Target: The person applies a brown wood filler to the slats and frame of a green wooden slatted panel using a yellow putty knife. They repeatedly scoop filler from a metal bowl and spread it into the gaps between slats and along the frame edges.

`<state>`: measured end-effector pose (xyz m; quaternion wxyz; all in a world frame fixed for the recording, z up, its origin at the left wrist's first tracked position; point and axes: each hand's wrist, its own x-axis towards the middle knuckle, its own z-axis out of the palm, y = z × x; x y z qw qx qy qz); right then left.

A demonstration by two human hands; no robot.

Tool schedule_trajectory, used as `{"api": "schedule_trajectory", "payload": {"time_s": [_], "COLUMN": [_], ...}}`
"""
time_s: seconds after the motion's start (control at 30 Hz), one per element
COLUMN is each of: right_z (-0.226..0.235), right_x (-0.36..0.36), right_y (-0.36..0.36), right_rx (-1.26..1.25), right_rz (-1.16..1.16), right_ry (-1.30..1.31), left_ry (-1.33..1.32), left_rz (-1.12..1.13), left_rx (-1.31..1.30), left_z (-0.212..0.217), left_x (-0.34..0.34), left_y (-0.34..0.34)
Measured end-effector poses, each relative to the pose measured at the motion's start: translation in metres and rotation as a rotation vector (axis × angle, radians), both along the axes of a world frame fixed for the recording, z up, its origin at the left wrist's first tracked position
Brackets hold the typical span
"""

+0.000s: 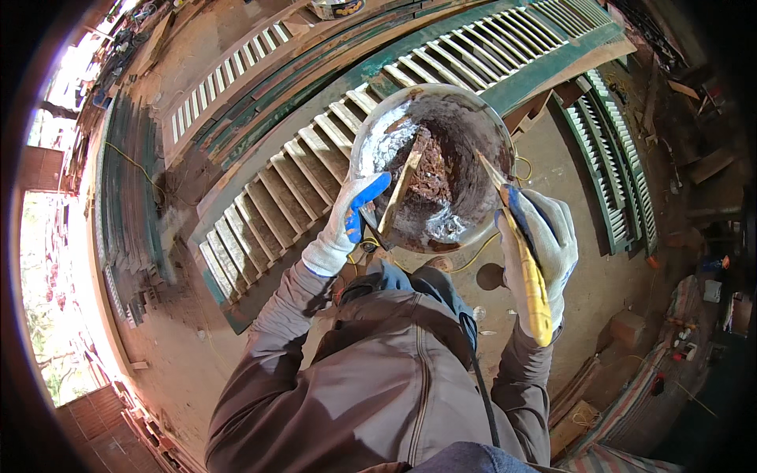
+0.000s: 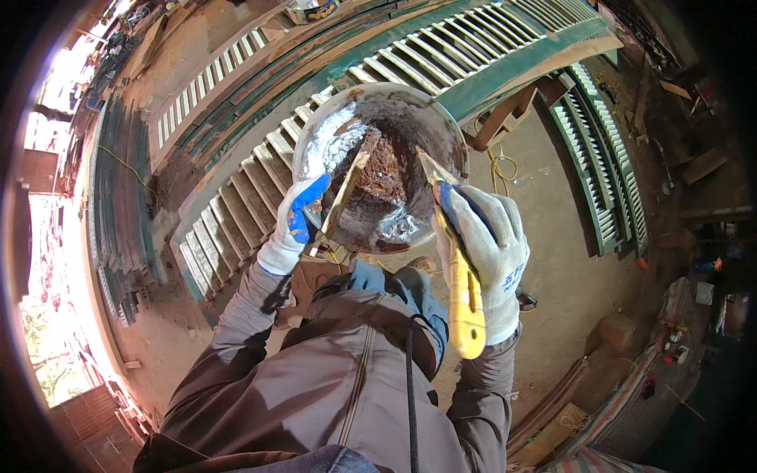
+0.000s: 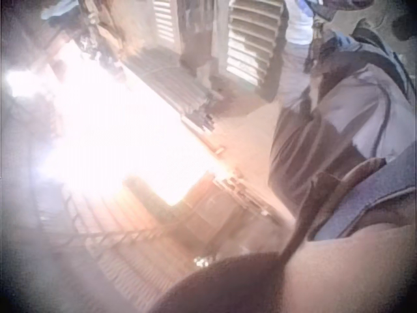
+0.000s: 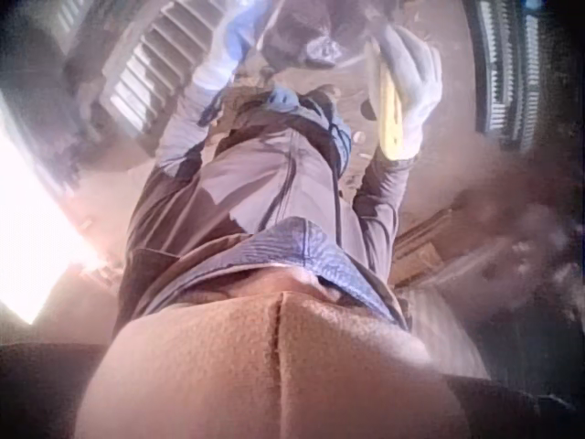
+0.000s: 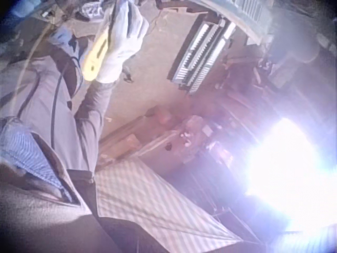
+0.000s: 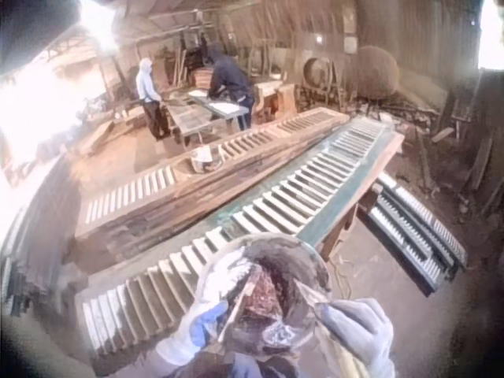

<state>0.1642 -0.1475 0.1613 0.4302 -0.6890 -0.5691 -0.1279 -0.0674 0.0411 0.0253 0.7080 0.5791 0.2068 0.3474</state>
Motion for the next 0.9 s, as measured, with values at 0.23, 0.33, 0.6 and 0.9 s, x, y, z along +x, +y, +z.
{"api": "schedule_trajectory", "payload": {"time_s": [0.23,0.33,0.6,0.9], "right_z": [-0.01,-0.025,-0.049,-0.027], "right_x": [-0.007,-0.014,-0.023,0.006], "right_y": [0.028,0.041,0.042,0.031], "right_rx": [-0.328,-0.423,-0.361,-0.374], "right_rz": [0.078,0.078,0.183,0.243], "right_ry": [-0.361,-0.433,-0.451,-0.202], "left_ry": [-0.117,-0.018,-0.104,0.005], "left_rz": [-0.046,-0.044,-0.139,-0.019], "left_rx": [-0.072,0.548,-0.186,0.396], "left_z": [0.032,0.032,0.059,0.023], "left_x": [0.019,0.024,0.023,0.028], "left_y": [-0.002,0.01,0.018,0.043]}}
